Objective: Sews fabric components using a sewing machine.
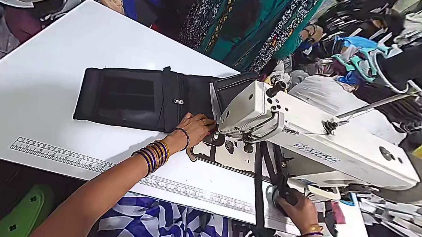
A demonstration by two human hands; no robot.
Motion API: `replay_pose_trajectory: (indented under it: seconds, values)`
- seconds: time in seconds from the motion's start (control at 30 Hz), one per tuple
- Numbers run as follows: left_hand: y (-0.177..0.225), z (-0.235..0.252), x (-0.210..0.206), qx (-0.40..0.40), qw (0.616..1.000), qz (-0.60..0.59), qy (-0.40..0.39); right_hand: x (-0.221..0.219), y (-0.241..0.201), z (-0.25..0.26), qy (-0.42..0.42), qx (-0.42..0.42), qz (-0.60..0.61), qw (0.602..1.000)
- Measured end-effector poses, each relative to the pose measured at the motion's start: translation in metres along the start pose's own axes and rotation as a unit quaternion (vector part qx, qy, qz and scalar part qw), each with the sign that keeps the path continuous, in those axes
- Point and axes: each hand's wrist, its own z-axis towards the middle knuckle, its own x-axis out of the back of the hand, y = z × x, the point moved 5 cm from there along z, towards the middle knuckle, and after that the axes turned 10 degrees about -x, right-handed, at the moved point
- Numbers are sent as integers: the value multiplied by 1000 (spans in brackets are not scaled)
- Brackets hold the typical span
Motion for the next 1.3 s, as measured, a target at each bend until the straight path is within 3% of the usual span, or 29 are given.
replay_pose_trajectory:
  seconds: [0.07,0.13,0.17,0.2,0.3,0.43,0.5,0.6,0.7,0.77,0.8,0.87,0.97,1.03,1.1,1.13,1.2,1.27,1.3]
  values:
    - [-5,3,0,-1,1000,8,17,-3,7,-4,-74,-12,186,980]
    - [-11,7,2,0,999,15,44,-9,11,-14,-159,-35,405,900]
    - [-16,9,5,-1,998,16,58,-7,9,-19,-180,-29,444,877]
    - [-20,10,7,-3,998,15,66,-4,9,-23,-189,-16,453,871]
    - [-31,15,12,-18,996,15,88,7,-1,-21,-213,28,366,906]
    - [-34,17,13,-36,993,53,97,8,-51,0,-299,50,249,920]
    - [-29,7,18,-44,982,107,149,5,-77,11,-327,68,203,920]
    - [-28,-38,40,-24,960,187,209,7,-93,15,-333,103,162,923]
    - [-73,-118,73,86,954,182,220,17,-62,2,-270,118,186,937]
    - [-101,-168,87,184,958,161,152,24,-30,-20,-188,94,228,951]
    - [-98,-183,93,229,958,153,78,27,-14,-32,-148,75,247,955]
    - [-56,-201,101,292,944,112,-105,27,13,-53,-90,36,287,953]
    - [54,-218,90,256,900,35,-351,17,43,-61,-15,-20,266,964]
    - [107,-215,74,169,881,-36,-441,10,47,-48,30,-7,158,987]
    - [118,-189,68,83,918,-84,-378,5,29,-34,65,31,29,997]
    - [107,-167,74,63,953,-89,-283,2,17,-29,77,36,-20,996]
    - [53,-110,94,63,994,-55,-64,-2,-2,-20,71,-4,-97,993]
    - [-20,-51,109,88,989,-32,116,-3,-25,-27,76,-16,-126,989]
    - [-52,-25,112,118,979,-52,157,-4,-41,-42,93,22,-109,989]
